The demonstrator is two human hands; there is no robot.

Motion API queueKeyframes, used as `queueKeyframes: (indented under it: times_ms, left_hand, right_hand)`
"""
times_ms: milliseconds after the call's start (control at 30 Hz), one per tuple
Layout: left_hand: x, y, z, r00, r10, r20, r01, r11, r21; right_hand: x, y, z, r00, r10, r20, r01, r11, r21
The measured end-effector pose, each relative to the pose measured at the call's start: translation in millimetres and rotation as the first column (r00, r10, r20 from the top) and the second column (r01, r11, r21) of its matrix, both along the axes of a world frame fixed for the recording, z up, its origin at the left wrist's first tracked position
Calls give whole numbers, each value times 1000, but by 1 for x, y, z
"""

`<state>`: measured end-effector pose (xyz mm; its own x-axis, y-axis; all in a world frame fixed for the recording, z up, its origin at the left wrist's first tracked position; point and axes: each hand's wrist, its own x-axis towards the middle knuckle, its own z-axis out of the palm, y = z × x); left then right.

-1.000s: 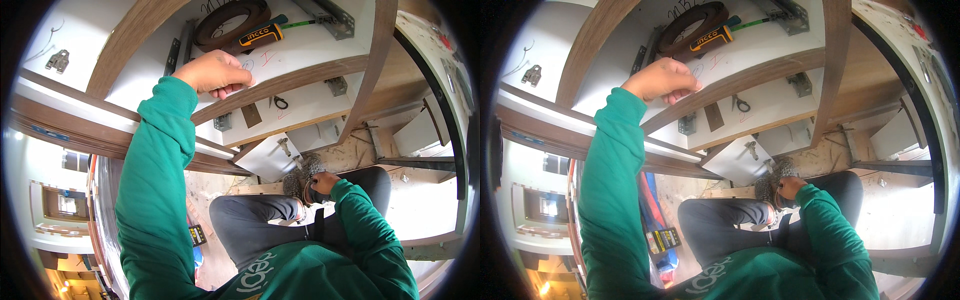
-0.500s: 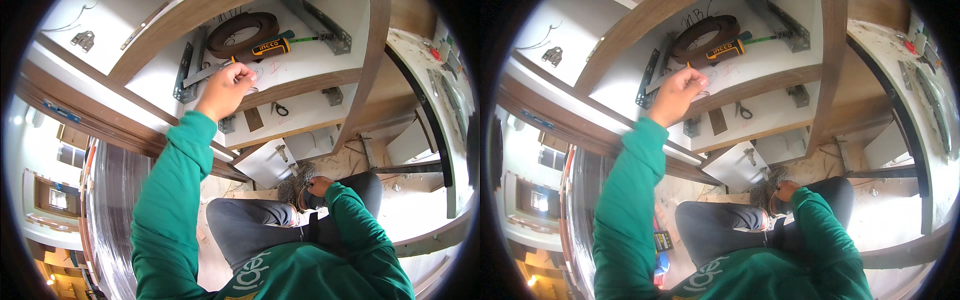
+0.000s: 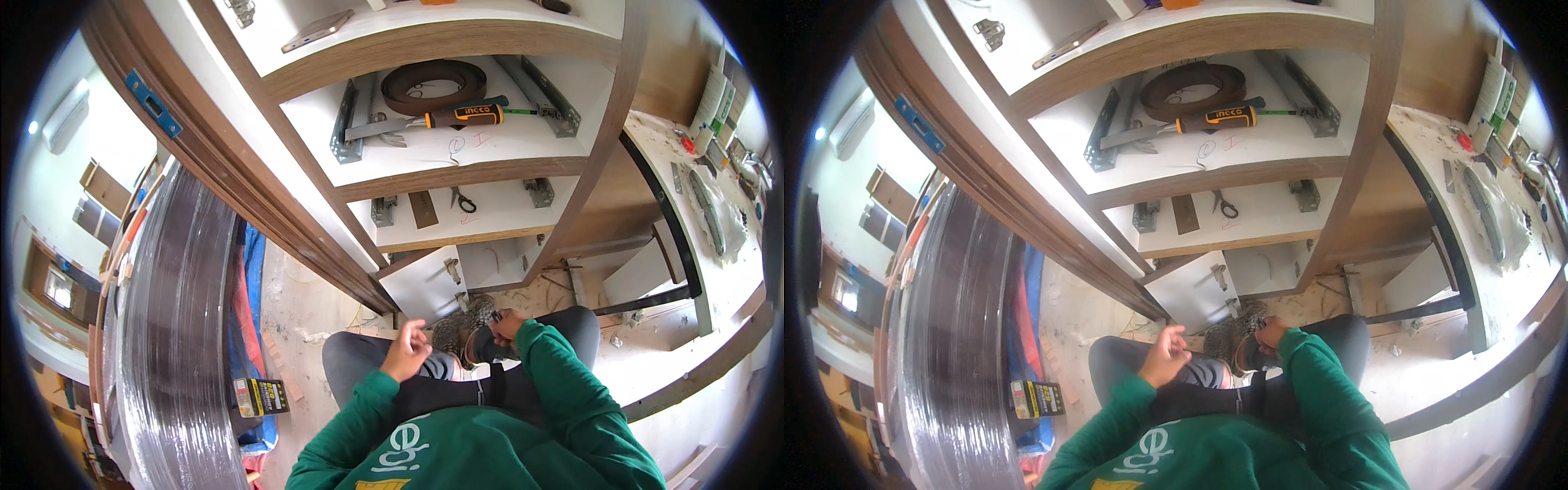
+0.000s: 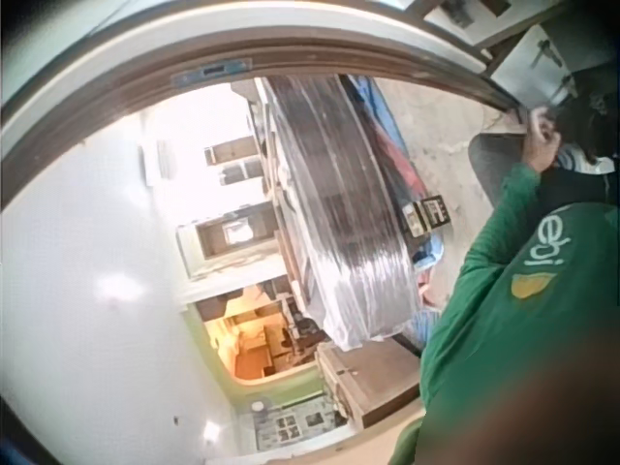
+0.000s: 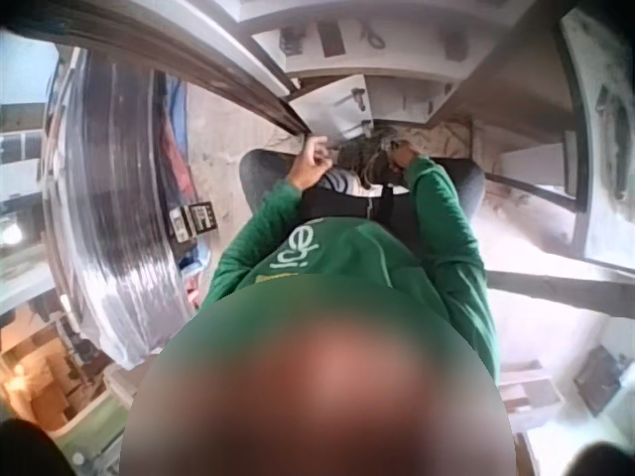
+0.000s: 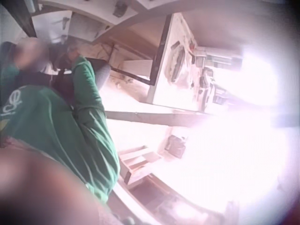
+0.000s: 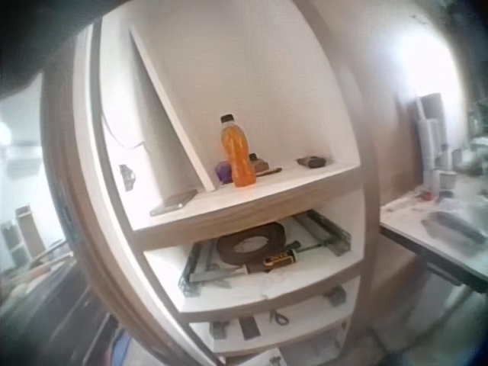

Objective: The person sits on the floor and uses a chisel to trim the edge of a wooden cabinet trim piece. They repeatedly test the fit against the cabinet, scrape away material, and check alignment. A sanding block is briefly used to smooth the edge before returning to chiseling.

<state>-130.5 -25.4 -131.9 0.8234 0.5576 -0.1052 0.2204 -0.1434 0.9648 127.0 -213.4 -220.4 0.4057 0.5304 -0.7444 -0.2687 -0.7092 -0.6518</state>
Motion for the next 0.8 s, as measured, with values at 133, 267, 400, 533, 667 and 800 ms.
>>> queueKeyframes:
  times_ms: [133, 267, 400, 533, 667, 800]
  left_hand:
    - [-22, -17, -41, 980, -134, -146, 160, 969, 188]
    - [-15, -7, -48, 983, -87, -164, 114, 981, 159]
    - [-8, -5, -46, 990, -25, -136, 50, 982, 183]
    - [-8, -13, -36, 994, -48, -95, 68, 971, 230]
    - [-5, -10, -26, 957, -69, -283, 146, 954, 260]
    - [6, -8, -37, 992, -24, -123, 3, 986, -167]
  right_hand:
    - [-8, 0, 18, 877, -227, -423, 350, 906, 240]
    - [-32, -2, 43, 806, -206, -555, 403, 878, 260]
    - [-52, -8, 58, 746, -298, -596, 475, 865, 162]
    - [-56, -25, 68, 789, -279, -548, 452, 867, 209]
    - [-62, -27, 76, 755, -302, -582, 452, 883, 129]
    - [-77, -22, 77, 748, -247, -616, 530, 781, 330]
